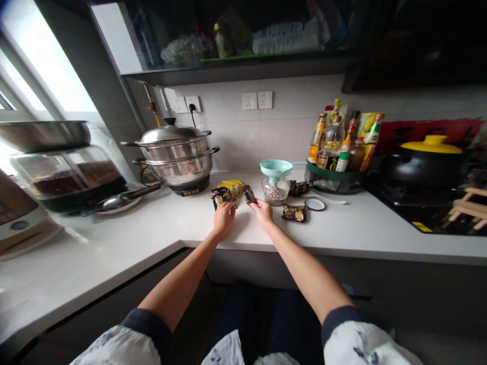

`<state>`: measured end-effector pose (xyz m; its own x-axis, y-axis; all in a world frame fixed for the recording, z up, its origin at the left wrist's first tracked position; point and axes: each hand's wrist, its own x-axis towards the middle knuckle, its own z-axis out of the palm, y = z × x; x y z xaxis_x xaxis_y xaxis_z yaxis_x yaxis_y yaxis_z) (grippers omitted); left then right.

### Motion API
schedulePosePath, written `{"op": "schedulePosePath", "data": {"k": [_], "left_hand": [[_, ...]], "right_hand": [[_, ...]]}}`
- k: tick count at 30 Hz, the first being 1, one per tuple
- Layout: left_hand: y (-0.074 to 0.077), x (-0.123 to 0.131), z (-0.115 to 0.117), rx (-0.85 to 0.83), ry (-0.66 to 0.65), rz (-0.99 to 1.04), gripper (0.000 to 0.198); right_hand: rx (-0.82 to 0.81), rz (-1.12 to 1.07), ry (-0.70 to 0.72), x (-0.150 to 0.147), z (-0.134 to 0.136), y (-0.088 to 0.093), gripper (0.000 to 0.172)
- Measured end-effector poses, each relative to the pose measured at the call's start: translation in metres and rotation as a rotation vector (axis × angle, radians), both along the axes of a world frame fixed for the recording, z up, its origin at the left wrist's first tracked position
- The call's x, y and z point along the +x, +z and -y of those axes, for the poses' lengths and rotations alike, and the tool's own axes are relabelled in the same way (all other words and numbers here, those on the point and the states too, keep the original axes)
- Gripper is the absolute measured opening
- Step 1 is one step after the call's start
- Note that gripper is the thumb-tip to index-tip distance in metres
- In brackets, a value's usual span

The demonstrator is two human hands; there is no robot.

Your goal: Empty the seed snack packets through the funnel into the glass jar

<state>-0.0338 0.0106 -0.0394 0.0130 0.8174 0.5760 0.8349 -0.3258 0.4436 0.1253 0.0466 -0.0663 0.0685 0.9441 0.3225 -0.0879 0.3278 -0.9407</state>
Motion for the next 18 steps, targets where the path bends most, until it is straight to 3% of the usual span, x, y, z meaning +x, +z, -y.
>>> {"op": "schedulePosePath", "data": {"k": [4, 11, 15, 18], "left_hand": [[-0.002, 0.02, -0.007, -0.051, -0.091, 0.23, 0.03], [0.0, 0.062, -0.011, -0.324, -0.37, 0.899, 0.051], [0.003, 0.065, -0.006, -0.39, -0.627, 0.983, 0.053], [0.003, 0.063, -0.003, -0.361, -0.628, 1.027, 0.05]], "right_hand": [[-0.08, -0.277, 0.097, 0.015, 0.02, 0.009, 0.039], [-0.153, -0.374, 0.225, 0.044, 0.045, 0.014, 0.031], [-0.146, -0.439, 0.231, 0.049, 0.048, 0.011, 0.029], [-0.145, -0.461, 0.226, 0.047, 0.048, 0.011, 0.03]]}}
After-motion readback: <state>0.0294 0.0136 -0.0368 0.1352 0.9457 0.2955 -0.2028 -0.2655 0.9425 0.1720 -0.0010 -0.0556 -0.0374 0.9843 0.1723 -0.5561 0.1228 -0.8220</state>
